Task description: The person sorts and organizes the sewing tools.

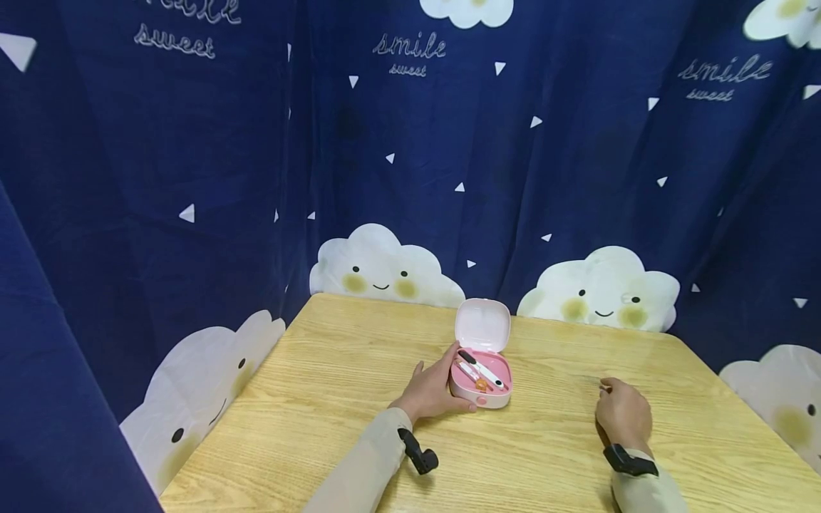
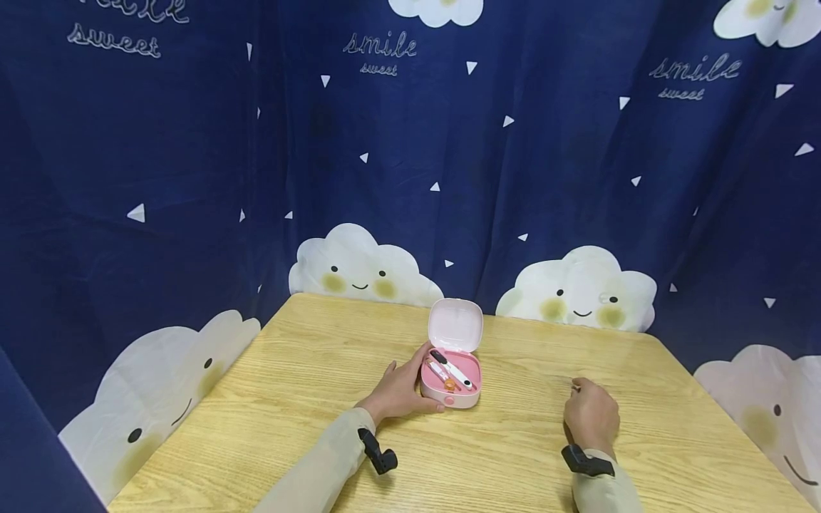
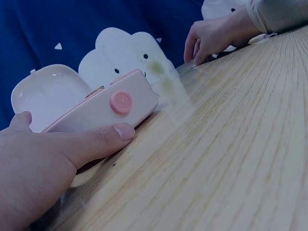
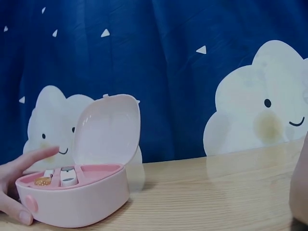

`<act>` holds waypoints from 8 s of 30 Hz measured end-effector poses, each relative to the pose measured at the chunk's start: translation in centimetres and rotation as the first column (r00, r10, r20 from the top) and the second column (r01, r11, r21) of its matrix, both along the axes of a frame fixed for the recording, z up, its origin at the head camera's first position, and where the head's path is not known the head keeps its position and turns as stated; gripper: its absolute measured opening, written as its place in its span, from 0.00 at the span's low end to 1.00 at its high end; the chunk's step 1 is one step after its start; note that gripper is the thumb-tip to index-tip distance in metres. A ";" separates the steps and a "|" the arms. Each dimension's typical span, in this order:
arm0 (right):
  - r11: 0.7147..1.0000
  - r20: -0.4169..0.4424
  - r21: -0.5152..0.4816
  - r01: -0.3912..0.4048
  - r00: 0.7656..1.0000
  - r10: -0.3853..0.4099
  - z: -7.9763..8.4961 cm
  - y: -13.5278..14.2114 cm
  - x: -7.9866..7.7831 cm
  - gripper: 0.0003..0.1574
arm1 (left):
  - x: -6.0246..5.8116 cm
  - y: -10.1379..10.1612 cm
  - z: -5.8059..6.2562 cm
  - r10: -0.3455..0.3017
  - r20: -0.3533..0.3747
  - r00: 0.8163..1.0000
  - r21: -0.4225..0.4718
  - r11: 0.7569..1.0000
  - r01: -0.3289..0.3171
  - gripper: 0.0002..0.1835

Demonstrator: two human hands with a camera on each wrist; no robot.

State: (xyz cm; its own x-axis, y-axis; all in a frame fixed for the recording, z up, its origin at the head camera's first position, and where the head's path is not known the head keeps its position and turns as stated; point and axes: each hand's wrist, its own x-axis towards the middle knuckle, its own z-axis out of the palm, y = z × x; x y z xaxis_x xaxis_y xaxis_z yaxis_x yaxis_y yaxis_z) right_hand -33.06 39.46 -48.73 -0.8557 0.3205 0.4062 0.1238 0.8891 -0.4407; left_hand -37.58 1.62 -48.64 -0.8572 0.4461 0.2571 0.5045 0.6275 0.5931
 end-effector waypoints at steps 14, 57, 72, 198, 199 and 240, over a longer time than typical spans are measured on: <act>1.000 -0.060 -0.021 -0.001 0.998 -0.001 -0.2 0.0 -0.3 0.21 | -0.1 0.1 -0.1 0.005 0.009 1.000 -0.005 1.000 -0.005 0.71; 0.999 -0.178 -0.047 -0.006 0.984 -0.003 0.1 -0.9 -0.7 0.19 | -0.1 0.0 -0.1 -0.011 -0.010 1.000 -0.010 1.000 0.011 0.70; 0.991 -0.364 -0.027 -0.128 0.925 0.109 1.1 -2.4 -1.1 0.13 | -0.1 0.1 -0.1 -0.013 -0.008 1.000 -0.002 1.000 0.013 0.69; 0.806 -0.083 -0.250 -0.536 0.841 0.534 3.4 -13.3 -5.8 0.18 | -0.3 0.2 0.2 -0.021 0.020 1.000 0.081 0.996 0.020 0.70; 0.805 -0.090 -0.270 -0.528 0.846 0.525 3.3 -13.2 -5.7 0.18 | -0.4 0.2 0.2 -0.025 0.022 0.999 0.110 0.994 0.023 0.68; 0.273 -0.180 -0.920 -0.281 0.922 0.343 6.1 -17.1 -7.6 0.43 | -4.4 5.4 6.8 -0.038 0.444 0.895 0.768 0.530 -0.359 0.41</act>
